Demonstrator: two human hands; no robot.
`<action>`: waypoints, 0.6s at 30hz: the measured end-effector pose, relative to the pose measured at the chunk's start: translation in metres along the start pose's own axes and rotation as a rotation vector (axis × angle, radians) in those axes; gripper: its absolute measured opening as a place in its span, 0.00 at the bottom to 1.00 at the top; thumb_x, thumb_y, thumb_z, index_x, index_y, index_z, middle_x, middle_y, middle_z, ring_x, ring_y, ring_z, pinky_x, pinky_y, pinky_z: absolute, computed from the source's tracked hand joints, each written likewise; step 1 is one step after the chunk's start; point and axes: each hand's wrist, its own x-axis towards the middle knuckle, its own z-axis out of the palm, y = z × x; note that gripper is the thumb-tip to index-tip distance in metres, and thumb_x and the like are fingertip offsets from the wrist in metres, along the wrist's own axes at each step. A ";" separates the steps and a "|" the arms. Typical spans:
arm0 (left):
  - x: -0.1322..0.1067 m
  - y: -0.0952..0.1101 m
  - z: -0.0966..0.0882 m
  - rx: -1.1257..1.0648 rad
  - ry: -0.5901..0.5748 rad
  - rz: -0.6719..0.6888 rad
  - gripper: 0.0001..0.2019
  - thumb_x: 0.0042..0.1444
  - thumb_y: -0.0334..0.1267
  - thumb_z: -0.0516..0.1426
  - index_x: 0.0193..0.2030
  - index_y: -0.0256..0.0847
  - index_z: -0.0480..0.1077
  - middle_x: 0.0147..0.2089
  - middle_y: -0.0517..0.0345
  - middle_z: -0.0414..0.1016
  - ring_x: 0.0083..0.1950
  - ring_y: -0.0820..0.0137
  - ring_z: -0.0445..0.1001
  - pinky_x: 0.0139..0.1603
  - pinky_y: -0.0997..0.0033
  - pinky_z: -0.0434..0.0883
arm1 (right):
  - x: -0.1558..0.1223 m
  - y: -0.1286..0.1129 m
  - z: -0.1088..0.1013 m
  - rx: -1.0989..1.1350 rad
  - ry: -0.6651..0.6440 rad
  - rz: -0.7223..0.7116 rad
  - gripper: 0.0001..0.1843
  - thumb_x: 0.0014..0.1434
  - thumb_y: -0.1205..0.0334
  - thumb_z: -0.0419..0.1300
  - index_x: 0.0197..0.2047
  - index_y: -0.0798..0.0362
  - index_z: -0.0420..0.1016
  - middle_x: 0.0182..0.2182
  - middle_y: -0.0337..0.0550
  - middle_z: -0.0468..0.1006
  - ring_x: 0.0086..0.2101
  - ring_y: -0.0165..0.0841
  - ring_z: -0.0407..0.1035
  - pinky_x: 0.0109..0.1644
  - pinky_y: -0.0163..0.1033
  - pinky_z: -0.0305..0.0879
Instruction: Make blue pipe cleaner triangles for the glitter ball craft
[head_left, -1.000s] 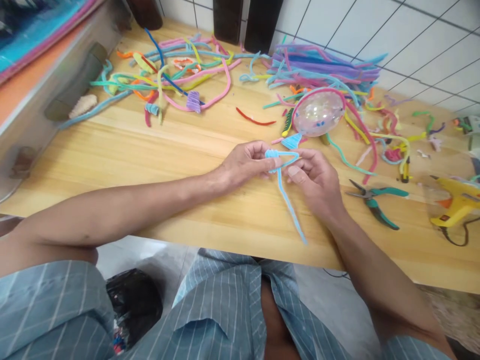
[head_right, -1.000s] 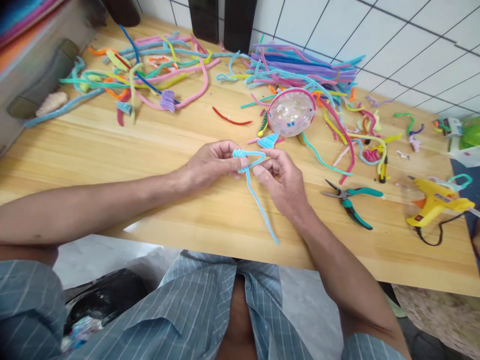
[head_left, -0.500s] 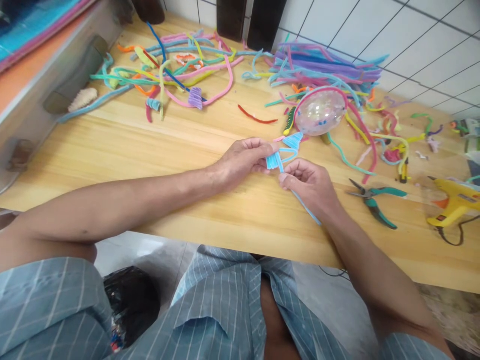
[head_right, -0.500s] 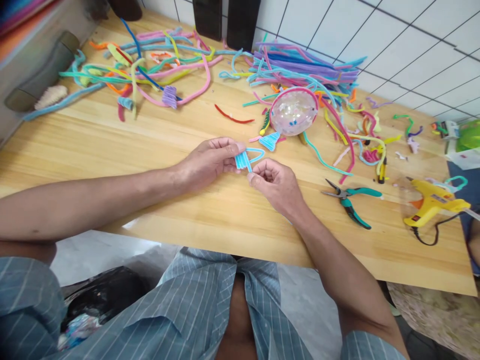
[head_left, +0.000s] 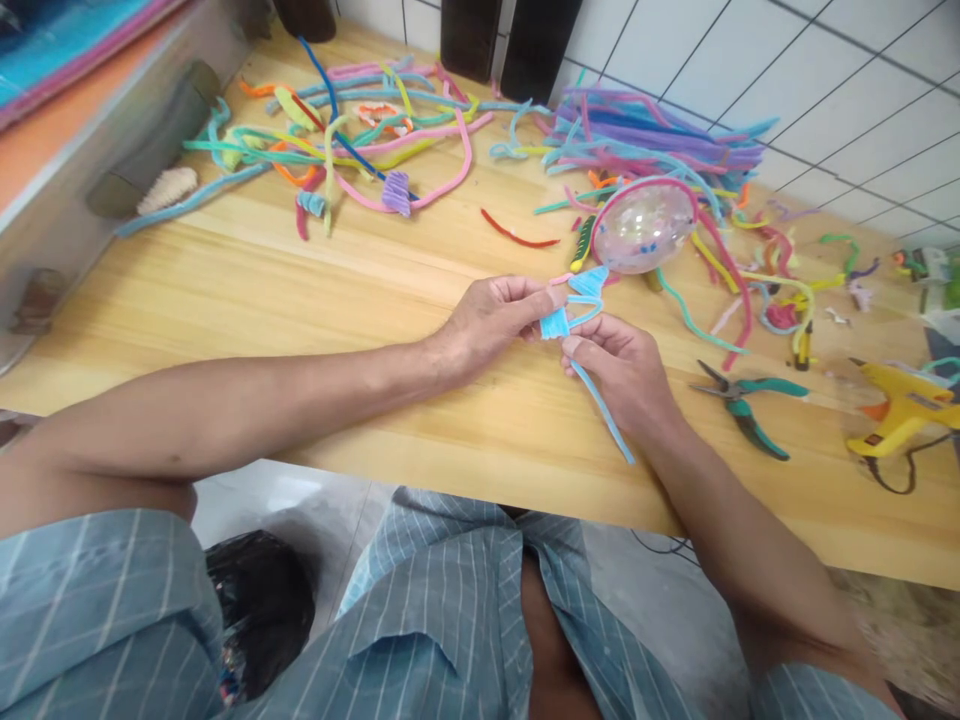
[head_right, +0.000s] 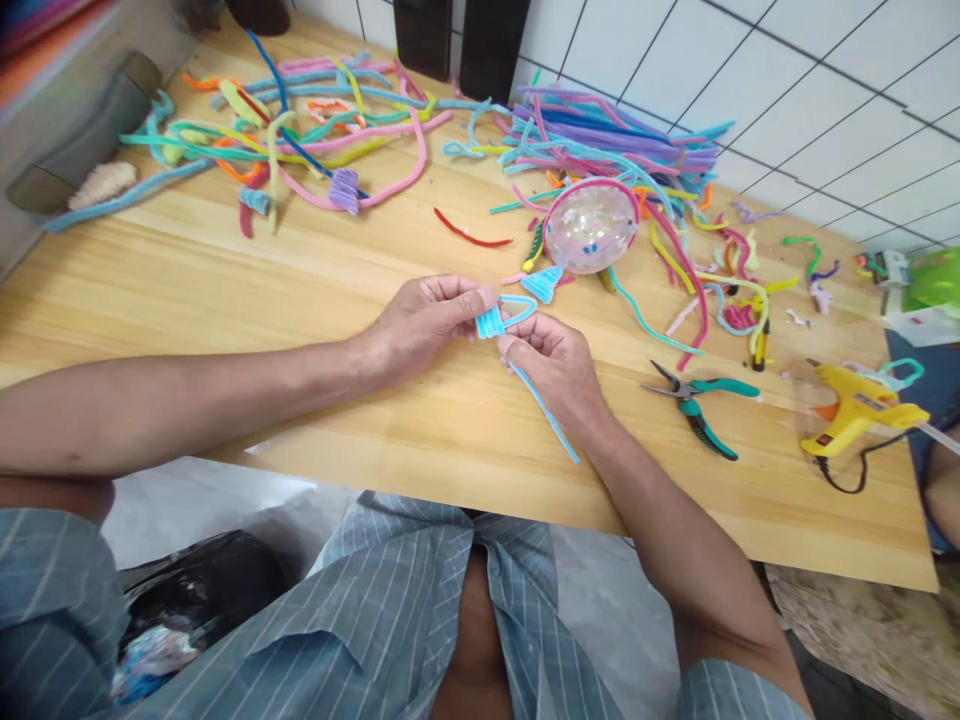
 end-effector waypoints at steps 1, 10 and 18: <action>0.000 -0.001 0.000 -0.005 0.004 -0.002 0.19 0.60 0.50 0.72 0.30 0.37 0.77 0.29 0.60 0.78 0.31 0.75 0.72 0.38 0.72 0.70 | 0.000 0.001 0.000 0.013 0.001 0.001 0.11 0.54 0.53 0.76 0.32 0.48 0.80 0.24 0.35 0.78 0.26 0.30 0.67 0.34 0.39 0.64; -0.002 -0.002 0.001 -0.126 -0.091 -0.035 0.18 0.63 0.51 0.70 0.33 0.38 0.77 0.32 0.58 0.79 0.35 0.74 0.75 0.38 0.74 0.71 | 0.001 0.001 -0.001 0.016 0.070 -0.044 0.12 0.55 0.53 0.76 0.30 0.48 0.80 0.25 0.35 0.72 0.27 0.30 0.61 0.33 0.39 0.58; -0.004 -0.002 0.000 0.045 -0.130 -0.061 0.13 0.58 0.37 0.73 0.32 0.38 0.73 0.26 0.65 0.71 0.27 0.78 0.66 0.31 0.75 0.62 | 0.000 0.001 -0.005 0.009 0.106 -0.063 0.13 0.54 0.54 0.75 0.28 0.48 0.77 0.25 0.35 0.74 0.27 0.29 0.62 0.33 0.38 0.59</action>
